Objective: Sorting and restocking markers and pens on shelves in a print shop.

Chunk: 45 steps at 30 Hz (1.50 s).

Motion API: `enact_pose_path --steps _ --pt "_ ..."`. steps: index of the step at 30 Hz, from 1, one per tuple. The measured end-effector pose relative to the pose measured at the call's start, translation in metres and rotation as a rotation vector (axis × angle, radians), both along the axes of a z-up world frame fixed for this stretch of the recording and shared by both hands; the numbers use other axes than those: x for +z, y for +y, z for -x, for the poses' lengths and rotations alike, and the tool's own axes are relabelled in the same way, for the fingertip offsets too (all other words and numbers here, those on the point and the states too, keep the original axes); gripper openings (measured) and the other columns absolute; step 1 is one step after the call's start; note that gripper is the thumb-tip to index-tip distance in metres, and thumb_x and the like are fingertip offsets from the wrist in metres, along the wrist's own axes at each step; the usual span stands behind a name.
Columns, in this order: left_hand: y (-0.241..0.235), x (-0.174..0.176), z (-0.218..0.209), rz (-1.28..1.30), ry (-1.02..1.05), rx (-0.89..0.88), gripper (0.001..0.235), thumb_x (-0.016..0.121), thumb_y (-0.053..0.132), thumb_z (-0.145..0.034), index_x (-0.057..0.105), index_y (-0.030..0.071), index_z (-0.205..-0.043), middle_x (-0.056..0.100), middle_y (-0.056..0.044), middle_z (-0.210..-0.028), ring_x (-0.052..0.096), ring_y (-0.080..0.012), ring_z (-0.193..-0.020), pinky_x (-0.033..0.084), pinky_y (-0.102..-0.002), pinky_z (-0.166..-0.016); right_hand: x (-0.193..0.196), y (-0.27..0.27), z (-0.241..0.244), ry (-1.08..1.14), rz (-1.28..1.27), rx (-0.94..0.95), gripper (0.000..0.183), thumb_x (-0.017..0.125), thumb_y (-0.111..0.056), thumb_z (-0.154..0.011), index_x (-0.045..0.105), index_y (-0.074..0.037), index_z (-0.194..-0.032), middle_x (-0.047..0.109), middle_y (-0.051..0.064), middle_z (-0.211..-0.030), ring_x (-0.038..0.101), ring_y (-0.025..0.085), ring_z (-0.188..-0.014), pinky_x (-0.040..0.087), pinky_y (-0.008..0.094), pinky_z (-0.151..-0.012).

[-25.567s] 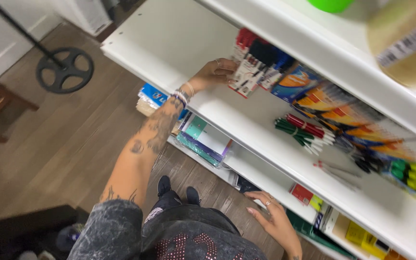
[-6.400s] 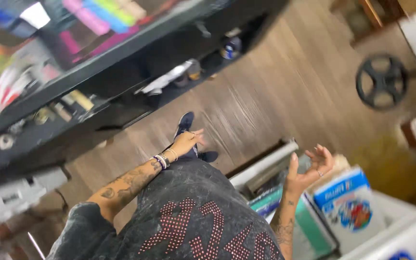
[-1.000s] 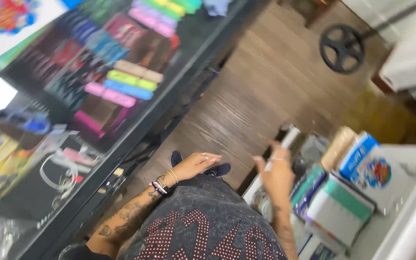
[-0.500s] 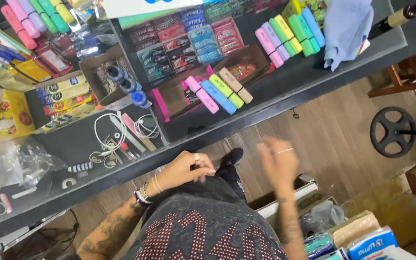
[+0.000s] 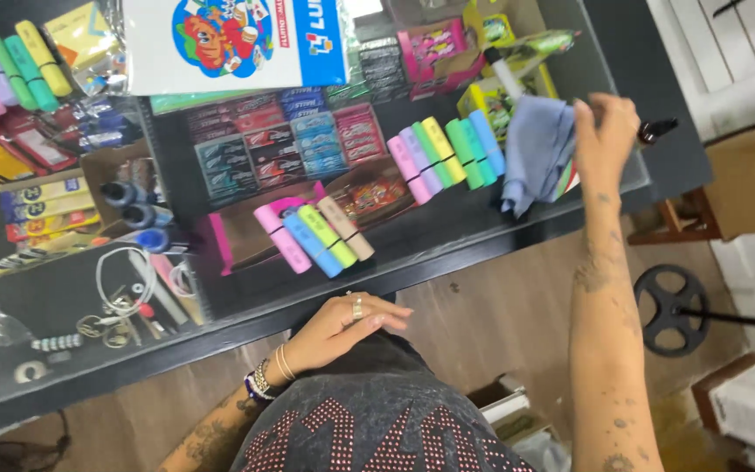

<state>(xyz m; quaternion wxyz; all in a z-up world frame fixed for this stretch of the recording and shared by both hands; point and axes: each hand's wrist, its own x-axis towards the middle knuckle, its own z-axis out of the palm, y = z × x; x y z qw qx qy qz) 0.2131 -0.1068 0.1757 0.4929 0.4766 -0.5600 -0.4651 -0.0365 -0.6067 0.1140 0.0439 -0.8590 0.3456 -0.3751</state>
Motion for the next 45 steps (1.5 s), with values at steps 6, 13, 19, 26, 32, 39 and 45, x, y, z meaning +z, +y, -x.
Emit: enact_pose_path --steps 6,13,19,26,32,39,45 --pt "-0.072 0.019 0.049 0.068 -0.097 0.007 0.037 0.048 0.03 -0.115 0.078 0.011 -0.122 0.075 -0.008 -0.137 0.073 -0.0258 -0.126 0.056 -0.042 -0.11 0.0 -0.059 -0.124 0.512 0.102 -0.005 0.067 0.076 -0.073 -0.093 0.084 -0.008 -0.108 0.07 0.018 -0.11 0.06 0.042 -0.101 0.052 0.054 -0.073" --pt "-0.107 0.003 0.091 0.015 -0.09 0.037 0.03 0.05 0.025 -0.114 0.075 0.012 -0.124 0.072 -0.008 -0.137 0.073 -0.0252 -0.124 0.057 -0.042 -0.105 -0.051 -0.117 -0.155 0.604 -0.139 0.142 0.04 0.084 -0.044 -0.081 0.066 -0.009 -0.083 0.068 0.016 -0.092 0.07 0.041 -0.079 0.054 0.053 -0.06" --pt "-0.147 0.0 0.105 0.071 -0.201 0.058 0.03 0.049 0.029 -0.115 0.068 0.014 -0.132 0.069 -0.009 -0.139 0.067 -0.0271 -0.13 0.053 -0.047 -0.111 0.062 -0.071 -0.103 0.166 -0.305 0.408 0.038 0.062 0.005 -0.091 0.039 -0.007 -0.119 0.057 0.017 -0.098 0.06 0.038 -0.082 0.046 0.051 -0.073" --pt "-0.3 -0.043 0.128 0.222 -0.874 0.302 0.083 0.077 0.039 -0.099 0.037 0.009 -0.166 0.049 -0.02 -0.159 0.048 -0.0432 -0.147 0.043 -0.055 -0.118 0.026 0.0 0.056 -0.055 -0.339 0.053 0.027 0.084 -0.008 -0.091 0.072 -0.005 -0.114 0.065 0.019 -0.088 0.067 0.045 -0.081 0.049 0.051 -0.07" --pt "-0.374 -0.073 0.161 0.14 -1.316 0.23 0.086 0.076 0.069 -0.092 0.053 0.019 -0.158 0.042 -0.022 -0.167 0.035 -0.0485 -0.156 0.024 -0.067 -0.126 -0.056 0.048 0.134 -0.068 -0.593 -0.254 0.021 0.088 -0.025 -0.094 0.081 -0.02 -0.113 0.074 0.013 -0.085 0.071 0.036 -0.08 0.048 0.042 -0.066" --pt "-0.368 -0.102 0.178 0.332 -1.339 0.197 0.088 0.098 0.056 -0.066 0.057 0.019 -0.135 0.054 -0.02 -0.138 0.052 -0.0446 -0.127 0.043 -0.054 -0.103 -0.08 0.133 0.151 -0.613 -0.94 -0.31 0.015 0.071 -0.027 -0.11 0.066 -0.014 -0.116 0.065 0.007 -0.061 0.049 0.012 -0.039 0.032 0.023 -0.037" --pt "-0.333 -0.106 0.176 0.407 -0.992 -0.025 0.072 0.099 0.034 -0.065 0.058 0.019 -0.123 0.05 -0.007 -0.12 0.058 -0.0371 -0.112 0.051 -0.045 -0.099 -0.121 0.184 0.121 -0.883 -1.143 -0.33 0.023 0.068 -0.027 -0.108 0.069 -0.005 -0.112 0.059 0.002 -0.064 0.045 0.007 -0.034 0.031 0.022 -0.028"
